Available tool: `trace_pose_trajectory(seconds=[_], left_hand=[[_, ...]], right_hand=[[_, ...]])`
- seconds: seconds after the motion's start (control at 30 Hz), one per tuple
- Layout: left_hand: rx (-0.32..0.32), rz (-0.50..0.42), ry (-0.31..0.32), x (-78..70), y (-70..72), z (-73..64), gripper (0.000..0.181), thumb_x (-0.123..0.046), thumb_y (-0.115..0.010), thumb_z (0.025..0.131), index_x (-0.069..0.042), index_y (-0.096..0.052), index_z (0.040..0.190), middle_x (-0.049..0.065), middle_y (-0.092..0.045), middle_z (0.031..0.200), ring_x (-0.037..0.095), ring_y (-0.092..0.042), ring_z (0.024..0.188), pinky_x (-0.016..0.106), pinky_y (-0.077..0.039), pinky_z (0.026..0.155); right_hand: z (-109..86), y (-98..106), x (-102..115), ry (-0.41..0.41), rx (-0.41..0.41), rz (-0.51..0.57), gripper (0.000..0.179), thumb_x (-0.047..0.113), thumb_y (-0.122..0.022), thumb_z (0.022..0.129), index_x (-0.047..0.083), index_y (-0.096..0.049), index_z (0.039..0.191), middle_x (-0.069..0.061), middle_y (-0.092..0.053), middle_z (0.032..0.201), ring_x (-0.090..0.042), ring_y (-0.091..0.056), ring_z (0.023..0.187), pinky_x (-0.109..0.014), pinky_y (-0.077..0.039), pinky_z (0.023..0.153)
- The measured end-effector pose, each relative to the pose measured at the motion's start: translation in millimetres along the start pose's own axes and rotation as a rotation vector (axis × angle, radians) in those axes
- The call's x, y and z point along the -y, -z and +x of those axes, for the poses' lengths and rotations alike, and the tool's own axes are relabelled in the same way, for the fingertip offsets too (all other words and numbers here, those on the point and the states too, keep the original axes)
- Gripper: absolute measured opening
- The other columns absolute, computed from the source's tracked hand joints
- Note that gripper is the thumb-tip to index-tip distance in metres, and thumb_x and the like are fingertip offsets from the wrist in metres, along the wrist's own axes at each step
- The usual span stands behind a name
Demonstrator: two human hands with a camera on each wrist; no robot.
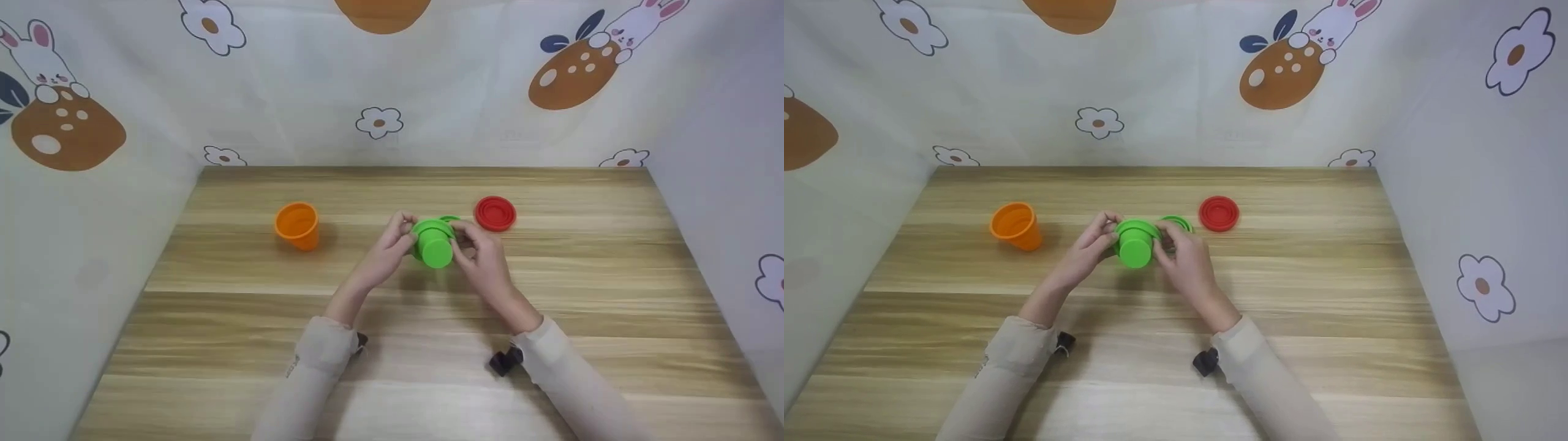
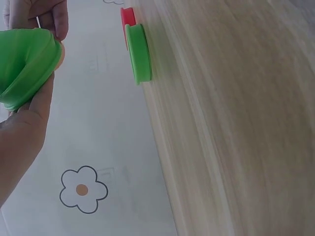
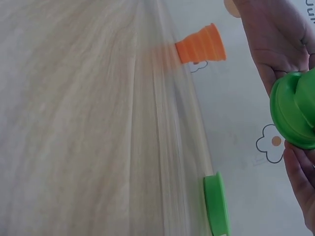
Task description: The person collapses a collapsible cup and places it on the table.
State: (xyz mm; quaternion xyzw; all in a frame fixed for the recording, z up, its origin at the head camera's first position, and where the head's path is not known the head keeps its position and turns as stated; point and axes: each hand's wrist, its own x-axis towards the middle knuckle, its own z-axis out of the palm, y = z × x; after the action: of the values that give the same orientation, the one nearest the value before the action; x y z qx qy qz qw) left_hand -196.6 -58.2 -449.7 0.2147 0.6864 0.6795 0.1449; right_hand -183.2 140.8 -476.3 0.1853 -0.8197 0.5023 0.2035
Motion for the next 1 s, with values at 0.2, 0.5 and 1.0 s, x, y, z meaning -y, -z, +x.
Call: trace_pose_trajectory(seconds=[0.2,0.5,1.0], left_hand=[[0.021,0.113,0.048,-3.4,-1.0,1.7,0.027,-0.018,-0.040,0.104,0.002,-0.049,0.120,0.011,-0.062,0.102,0.010,-0.057,0.086,0.024,-0.049,0.081],[0.011,0.070,0.066,-4.8,-0.2,0.6,0.027,-0.022,-0.036,0.106,-0.001,-0.052,0.114,-0.001,-0.053,0.093,0.011,-0.053,0.085,0.024,-0.048,0.079],[-0.020,-0.043,0.067,-1.4,-4.5,0.5,0.026,-0.021,-0.030,0.107,-0.001,-0.044,0.115,0.008,-0.053,0.109,0.013,-0.056,0.099,0.028,-0.052,0.093]], right_hand=[[-0.1,-0.4,-0.3,0.059,0.018,-0.075,0.023,-0.003,-0.068,0.088,-0.003,-0.070,0.111,-0.014,-0.075,0.096,-0.022,-0.071,0.080,-0.030,-0.061,0.071],[-0.6,-0.5,-2.5,-0.101,0.115,0.129,0.032,-0.001,-0.067,0.090,-0.004,-0.064,0.122,-0.016,-0.072,0.108,-0.014,-0.069,0.093,-0.025,-0.060,0.082],[1.0,-3.1,0.6,-0.306,0.162,0.386,0.030,-0.009,-0.063,0.088,-0.010,-0.058,0.118,-0.013,-0.063,0.115,-0.005,-0.067,0.089,-0.019,-0.057,0.082]])
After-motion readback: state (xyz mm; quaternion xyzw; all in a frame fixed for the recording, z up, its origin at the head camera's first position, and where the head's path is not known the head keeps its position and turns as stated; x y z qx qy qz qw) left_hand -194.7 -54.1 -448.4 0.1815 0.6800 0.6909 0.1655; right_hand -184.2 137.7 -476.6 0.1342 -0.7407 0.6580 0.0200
